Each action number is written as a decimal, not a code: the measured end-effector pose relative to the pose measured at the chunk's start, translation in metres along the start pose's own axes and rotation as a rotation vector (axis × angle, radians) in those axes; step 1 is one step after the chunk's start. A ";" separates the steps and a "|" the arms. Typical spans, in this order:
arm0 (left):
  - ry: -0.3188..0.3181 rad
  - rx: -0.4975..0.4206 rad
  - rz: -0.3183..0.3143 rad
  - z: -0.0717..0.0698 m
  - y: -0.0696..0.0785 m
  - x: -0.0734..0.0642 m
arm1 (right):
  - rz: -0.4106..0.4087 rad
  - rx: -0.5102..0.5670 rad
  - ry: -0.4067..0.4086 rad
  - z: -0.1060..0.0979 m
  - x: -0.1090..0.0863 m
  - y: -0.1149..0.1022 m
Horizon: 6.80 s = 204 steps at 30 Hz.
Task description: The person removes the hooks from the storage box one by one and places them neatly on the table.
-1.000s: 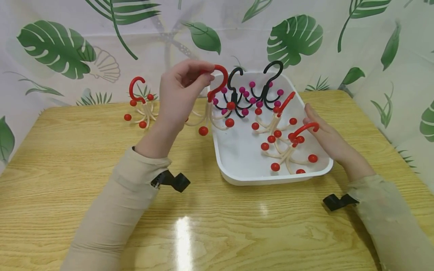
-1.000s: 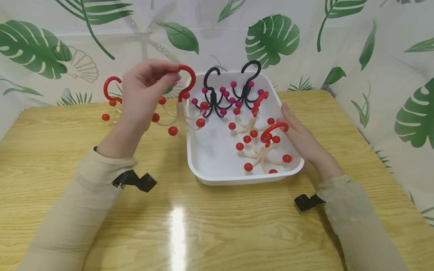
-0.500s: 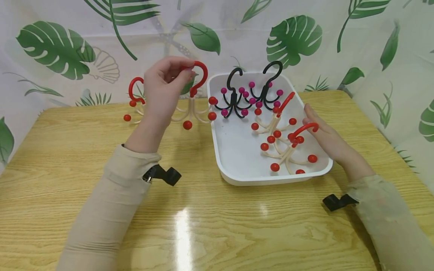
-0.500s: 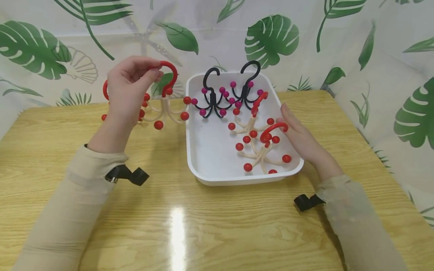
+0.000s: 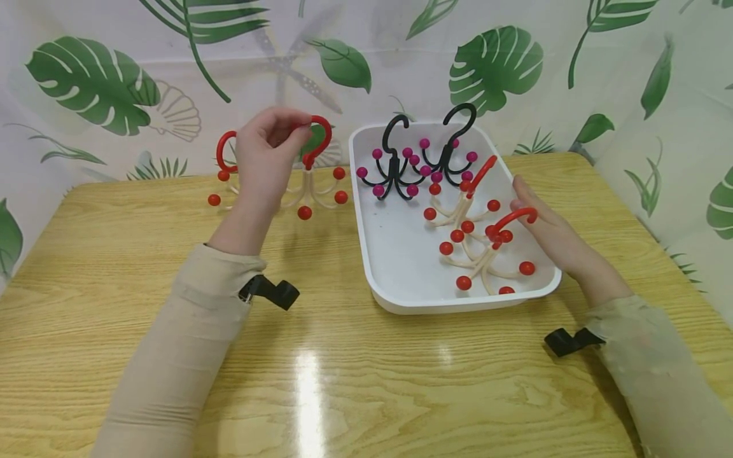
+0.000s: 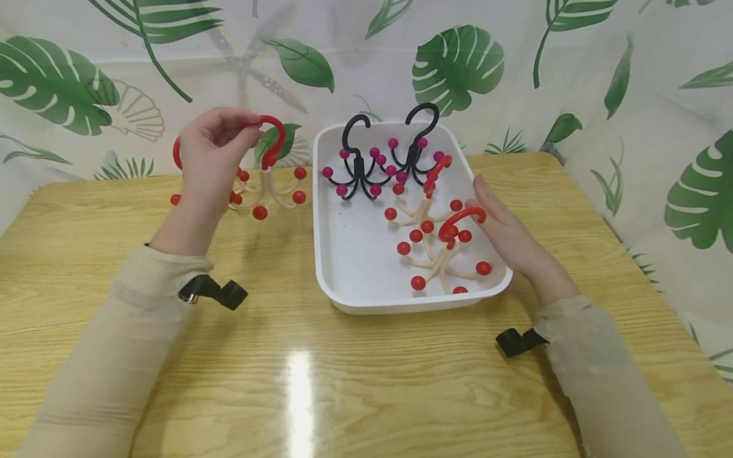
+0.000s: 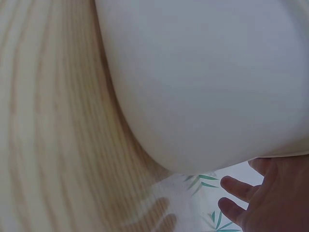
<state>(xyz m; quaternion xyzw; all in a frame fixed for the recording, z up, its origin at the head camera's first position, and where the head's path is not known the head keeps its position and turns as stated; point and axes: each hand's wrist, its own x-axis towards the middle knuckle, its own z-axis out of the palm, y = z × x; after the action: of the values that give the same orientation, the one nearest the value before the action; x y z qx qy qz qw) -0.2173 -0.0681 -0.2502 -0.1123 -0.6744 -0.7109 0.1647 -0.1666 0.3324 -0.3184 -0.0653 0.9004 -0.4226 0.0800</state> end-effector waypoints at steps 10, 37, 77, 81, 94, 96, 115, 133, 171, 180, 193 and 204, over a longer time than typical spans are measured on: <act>0.009 0.090 -0.040 -0.004 -0.018 0.004 | -0.010 -0.007 -0.003 0.000 0.000 0.002; 0.129 -0.032 -0.107 0.004 -0.049 0.013 | 0.027 -0.001 -0.008 0.000 0.000 0.000; 0.180 0.136 -0.046 0.001 -0.050 0.011 | 0.034 0.009 -0.004 0.002 -0.002 -0.002; 0.175 0.126 -0.013 0.005 -0.042 0.009 | 0.028 0.015 -0.003 0.002 -0.003 -0.002; 0.003 -0.025 0.034 0.043 -0.009 -0.018 | 0.010 0.009 -0.003 0.000 -0.002 -0.002; -0.032 -0.020 0.039 0.051 -0.006 -0.024 | 0.004 0.008 -0.003 0.000 -0.002 -0.001; -0.419 0.022 0.054 0.099 0.006 -0.071 | -0.001 -0.002 0.001 0.000 -0.001 0.000; -0.622 0.047 0.018 0.124 -0.006 -0.098 | -0.006 0.000 0.002 0.001 -0.002 -0.001; -0.656 0.116 -0.139 0.157 -0.019 -0.101 | -0.029 0.011 0.004 0.000 -0.004 -0.001; -0.632 0.099 -0.150 0.156 -0.020 -0.101 | -0.021 0.013 0.002 0.001 -0.003 -0.001; -0.636 0.074 -0.162 0.156 -0.021 -0.101 | -0.027 0.016 -0.001 0.001 -0.003 0.000; -0.583 0.036 -0.075 0.153 -0.015 -0.099 | -0.015 -0.001 -0.017 0.000 -0.003 0.001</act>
<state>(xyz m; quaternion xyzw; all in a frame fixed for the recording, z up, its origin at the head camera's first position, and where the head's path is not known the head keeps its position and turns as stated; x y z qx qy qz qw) -0.1420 0.0930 -0.2920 -0.2839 -0.7096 -0.6421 -0.0605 -0.1641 0.3335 -0.3189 -0.0756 0.8994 -0.4222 0.0846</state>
